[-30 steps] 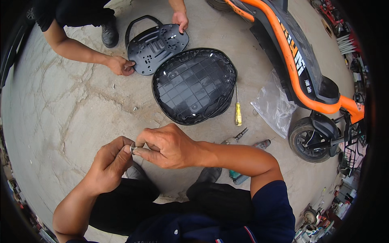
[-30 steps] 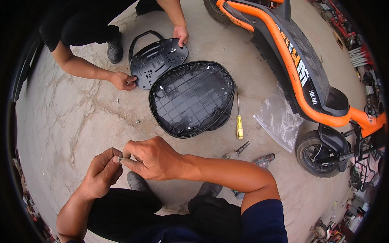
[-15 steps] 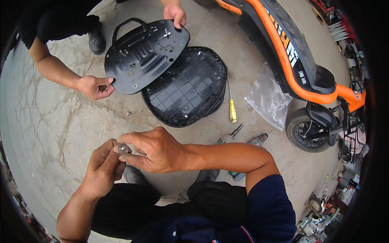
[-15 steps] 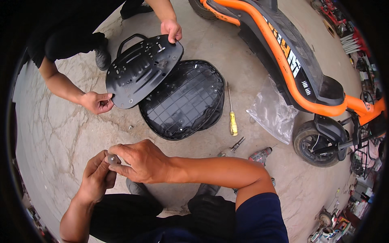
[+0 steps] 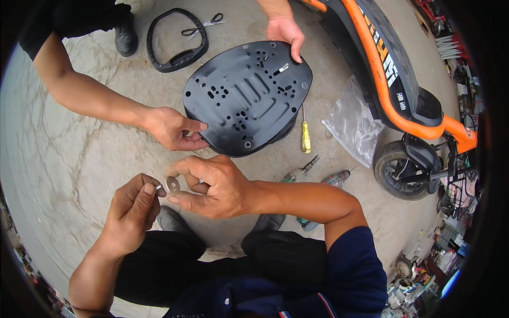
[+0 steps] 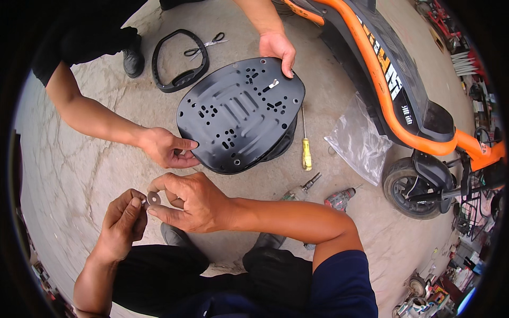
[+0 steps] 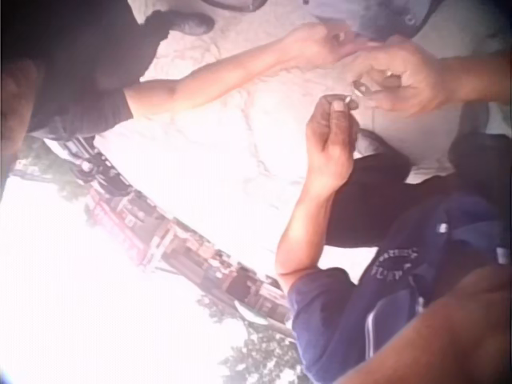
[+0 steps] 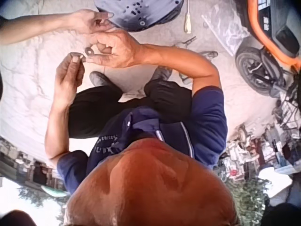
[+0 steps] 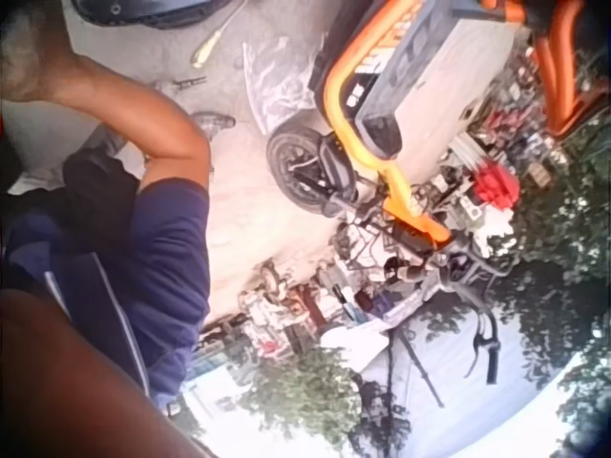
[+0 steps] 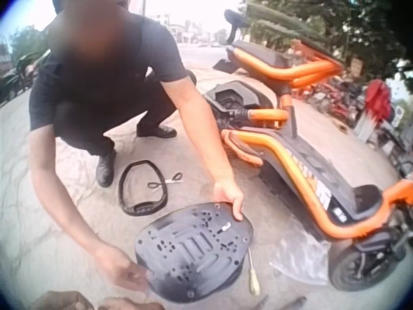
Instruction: The person uses a cordless drill to remove screws from a black plastic scooter seat base, then separates the base from the seat cushion. They hand-tighten screws and washers into the base and attach it to the scooter frame with assistance from another person.
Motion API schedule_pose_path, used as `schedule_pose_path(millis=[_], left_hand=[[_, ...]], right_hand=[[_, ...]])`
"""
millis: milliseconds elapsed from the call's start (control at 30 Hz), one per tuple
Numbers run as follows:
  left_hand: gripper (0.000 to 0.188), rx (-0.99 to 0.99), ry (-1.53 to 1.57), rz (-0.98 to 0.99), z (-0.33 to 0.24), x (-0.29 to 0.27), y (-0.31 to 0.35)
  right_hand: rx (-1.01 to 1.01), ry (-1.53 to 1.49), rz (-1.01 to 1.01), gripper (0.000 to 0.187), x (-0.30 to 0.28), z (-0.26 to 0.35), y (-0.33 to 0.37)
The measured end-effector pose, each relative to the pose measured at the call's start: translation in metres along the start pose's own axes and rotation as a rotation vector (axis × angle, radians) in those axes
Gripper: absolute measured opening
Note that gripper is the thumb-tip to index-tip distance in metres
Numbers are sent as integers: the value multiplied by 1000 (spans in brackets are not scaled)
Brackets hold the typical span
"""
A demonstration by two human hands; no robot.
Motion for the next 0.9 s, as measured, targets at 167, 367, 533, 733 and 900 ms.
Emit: schedule_pose_path(millis=[167,367,533,733,900], left_hand=[[32,51,58,-62,0,-6,7],[27,18,197,-106,-4,-10,17],[27,51,375,-184,-2,-23,39],[25,175,460,-213,-4,-32,63],[24,226,469,-268,-1,-49,71]], right_hand=[[276,-118,145,24,11,-24,30],[638,-19,329,28,39,-76,65],[720,256,429,35,54,-127,60],[685,563,554,33,76,-184,16],[642,666,680,33,95,-208,-3]])
Point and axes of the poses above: each hand's wrist, its own y-axis away from the middle knuckle, its own x-axis out of the palm, z = x × y, the point moved 1 cm from there along -y, towards the middle knuckle, and after that the axes turned 12 degrees about z, right-handed, at the moved point
